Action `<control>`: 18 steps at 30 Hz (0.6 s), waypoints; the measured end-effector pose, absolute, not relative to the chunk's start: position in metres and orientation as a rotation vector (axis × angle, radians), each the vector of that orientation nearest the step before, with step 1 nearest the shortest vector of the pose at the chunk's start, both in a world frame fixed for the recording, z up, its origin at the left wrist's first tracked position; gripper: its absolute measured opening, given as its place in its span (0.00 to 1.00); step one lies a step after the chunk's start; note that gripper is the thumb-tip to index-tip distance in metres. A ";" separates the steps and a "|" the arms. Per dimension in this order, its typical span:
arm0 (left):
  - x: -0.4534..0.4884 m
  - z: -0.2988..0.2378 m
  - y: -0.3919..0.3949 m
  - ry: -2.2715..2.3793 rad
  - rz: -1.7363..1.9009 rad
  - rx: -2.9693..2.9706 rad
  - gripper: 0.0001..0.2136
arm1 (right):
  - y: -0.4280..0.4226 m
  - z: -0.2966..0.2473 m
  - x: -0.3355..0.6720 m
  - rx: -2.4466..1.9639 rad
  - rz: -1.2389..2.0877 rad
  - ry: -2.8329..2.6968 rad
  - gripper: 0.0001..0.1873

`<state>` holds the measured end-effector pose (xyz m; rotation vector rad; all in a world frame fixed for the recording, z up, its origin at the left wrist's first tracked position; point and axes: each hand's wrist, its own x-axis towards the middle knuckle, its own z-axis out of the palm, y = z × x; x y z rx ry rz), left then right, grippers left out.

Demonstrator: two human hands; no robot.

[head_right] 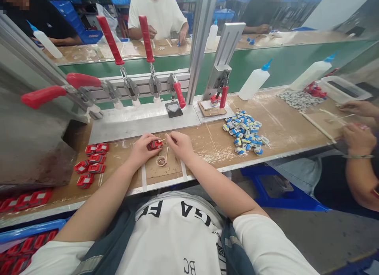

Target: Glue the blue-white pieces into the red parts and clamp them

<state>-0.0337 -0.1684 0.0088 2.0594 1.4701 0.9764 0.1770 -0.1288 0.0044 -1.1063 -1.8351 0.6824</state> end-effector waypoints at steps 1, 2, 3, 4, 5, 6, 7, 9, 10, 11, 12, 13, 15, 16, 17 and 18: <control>-0.034 0.008 -0.168 1.466 0.991 2.062 0.14 | -0.129 0.004 0.178 -1.110 0.665 -1.829 0.23; -0.034 0.008 -0.169 1.461 1.002 2.066 0.14 | -0.128 0.004 0.179 -1.111 0.652 -1.825 0.22; -0.034 0.007 -0.169 1.458 1.009 2.071 0.14 | -0.128 0.003 0.179 -1.111 0.645 -1.823 0.22; -0.034 0.007 -0.169 1.454 1.014 2.076 0.14 | -0.128 0.003 0.180 -1.112 0.644 -1.822 0.23; -0.034 0.007 -0.170 1.451 1.019 2.080 0.14 | -0.127 0.002 0.181 -1.109 0.650 -1.825 0.23; -0.034 0.007 -0.170 1.447 1.024 2.084 0.14 | -0.127 0.002 0.181 -1.104 0.666 -1.829 0.24; -0.034 0.007 -0.170 1.446 1.029 2.087 0.14 | -0.127 0.002 0.181 -1.096 0.693 -1.833 0.24; -0.035 0.007 -0.170 1.446 1.037 2.091 0.14 | -0.126 0.003 0.180 -1.072 0.772 -1.831 0.25; -0.035 0.006 -0.169 1.445 1.036 2.094 0.14 | -0.125 0.003 0.180 -1.055 0.817 -1.826 0.25; -0.035 0.006 -0.169 1.443 1.034 2.099 0.14 | -0.125 0.004 0.179 -1.038 0.862 -1.818 0.26; -0.034 0.006 -0.168 1.440 1.030 2.103 0.14 | -0.125 0.005 0.179 -1.020 0.904 -1.809 0.26; -0.034 0.005 -0.168 1.435 1.028 2.107 0.14 | -0.125 0.006 0.178 -1.003 0.939 -1.801 0.27; -0.034 0.005 -0.168 1.427 1.029 2.110 0.14 | -0.126 0.007 0.177 -0.979 0.983 -1.783 0.27; -0.034 0.005 -0.169 1.424 1.031 2.110 0.14 | -0.126 0.008 0.177 -0.973 0.992 -1.771 0.27; -0.034 0.005 -0.169 1.420 1.032 2.110 0.14 | -0.127 0.008 0.176 -0.973 0.995 -1.758 0.27; -0.034 0.005 -0.169 1.414 1.032 2.113 0.14 | -0.127 0.008 0.175 -0.976 0.991 -1.745 0.26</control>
